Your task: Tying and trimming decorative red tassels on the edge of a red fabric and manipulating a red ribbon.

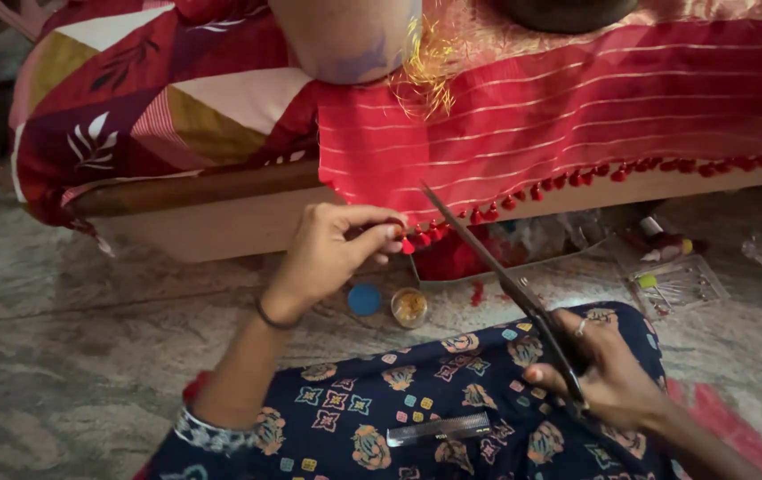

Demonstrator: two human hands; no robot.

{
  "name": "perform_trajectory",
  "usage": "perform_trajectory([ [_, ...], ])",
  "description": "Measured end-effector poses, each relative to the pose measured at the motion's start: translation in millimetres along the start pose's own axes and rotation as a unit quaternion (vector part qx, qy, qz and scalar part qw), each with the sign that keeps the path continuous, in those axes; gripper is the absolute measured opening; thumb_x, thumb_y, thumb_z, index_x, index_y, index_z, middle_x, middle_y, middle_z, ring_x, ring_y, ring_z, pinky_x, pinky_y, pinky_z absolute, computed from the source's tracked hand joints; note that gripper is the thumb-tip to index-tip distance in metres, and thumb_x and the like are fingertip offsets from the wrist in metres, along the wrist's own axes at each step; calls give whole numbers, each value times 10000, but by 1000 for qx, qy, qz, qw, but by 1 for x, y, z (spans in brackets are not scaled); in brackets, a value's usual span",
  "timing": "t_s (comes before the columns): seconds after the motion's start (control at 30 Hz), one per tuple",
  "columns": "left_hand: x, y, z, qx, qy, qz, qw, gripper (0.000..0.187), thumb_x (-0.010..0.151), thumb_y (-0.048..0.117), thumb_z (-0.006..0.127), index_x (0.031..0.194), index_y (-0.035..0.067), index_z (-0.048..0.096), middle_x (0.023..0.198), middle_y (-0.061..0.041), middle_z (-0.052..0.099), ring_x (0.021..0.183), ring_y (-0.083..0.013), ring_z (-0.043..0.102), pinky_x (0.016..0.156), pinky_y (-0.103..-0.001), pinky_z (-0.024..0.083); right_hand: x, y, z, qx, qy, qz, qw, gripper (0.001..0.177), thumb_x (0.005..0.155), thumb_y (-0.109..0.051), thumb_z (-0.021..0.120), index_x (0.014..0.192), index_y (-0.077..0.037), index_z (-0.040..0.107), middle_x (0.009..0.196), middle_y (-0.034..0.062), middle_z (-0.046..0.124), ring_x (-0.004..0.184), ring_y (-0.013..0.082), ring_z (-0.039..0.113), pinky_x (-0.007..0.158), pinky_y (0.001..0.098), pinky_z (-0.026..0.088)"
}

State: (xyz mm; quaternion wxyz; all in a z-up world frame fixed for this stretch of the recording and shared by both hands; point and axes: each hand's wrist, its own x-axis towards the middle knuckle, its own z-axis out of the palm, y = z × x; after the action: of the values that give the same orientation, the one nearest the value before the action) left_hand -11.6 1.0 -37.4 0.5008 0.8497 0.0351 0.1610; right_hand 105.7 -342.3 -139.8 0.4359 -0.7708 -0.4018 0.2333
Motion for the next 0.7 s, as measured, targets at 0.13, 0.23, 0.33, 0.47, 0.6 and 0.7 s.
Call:
perform_trajectory([
  [0.13, -9, -11, 6, -120, 79, -46, 989, 217, 957, 105, 673, 1099, -26, 772, 872, -79, 798, 680, -71, 694, 498, -203, 504, 15, -28, -6, -47, 7, 13, 999, 540, 680, -508, 879, 907, -90, 622, 459, -10, 434, 397, 106, 448, 384, 324, 335],
  [0.23, -16, -14, 7, -140, 110, -62, 982, 212, 979, 112, 677, 1106, -22, 779, 838, -97, 791, 612, -74, 640, 459, -190, 411, 22, -35, -5, -71, -6, -4, 997, 585, 647, -565, 860, 899, -99, 609, 431, -11, 468, 360, 114, 497, 365, 327, 382],
  [0.33, -17, -9, 7, -199, 106, -52, 973, 207, 996, 108, 657, 1109, -23, 769, 862, -79, 770, 697, -81, 700, 482, -185, 406, 31, -44, -4, -107, -15, 5, 994, 615, 632, -601, 855, 845, -90, 587, 423, 4, 465, 352, 136, 491, 371, 348, 382],
  [0.47, -14, -18, 7, -246, 94, -32, 964, 202, 1006, 62, 602, 1074, -46, 758, 881, -85, 772, 776, -138, 766, 525, -208, 475, 40, -62, -1, -166, -6, 32, 986, 647, 637, -649, 863, 824, -98, 580, 404, 20, 444, 356, 167, 438, 400, 382, 341],
  [0.6, -13, -17, 6, -251, 98, -42, 962, 199, 997, 45, 589, 1079, -31, 753, 906, -86, 781, 773, -153, 763, 527, -216, 498, 43, -59, 3, -166, 2, 25, 986, 616, 658, -626, 833, 833, -91, 583, 404, 26, 424, 363, 173, 404, 412, 394, 317],
  [0.7, -13, -25, 6, -258, 88, -32, 962, 192, 1017, 53, 585, 1047, -43, 749, 934, -99, 780, 791, -164, 774, 554, -224, 519, 46, -50, 6, -158, -8, 29, 987, 574, 681, -594, 815, 839, -88, 596, 413, 24, 430, 365, 163, 401, 413, 395, 312],
])
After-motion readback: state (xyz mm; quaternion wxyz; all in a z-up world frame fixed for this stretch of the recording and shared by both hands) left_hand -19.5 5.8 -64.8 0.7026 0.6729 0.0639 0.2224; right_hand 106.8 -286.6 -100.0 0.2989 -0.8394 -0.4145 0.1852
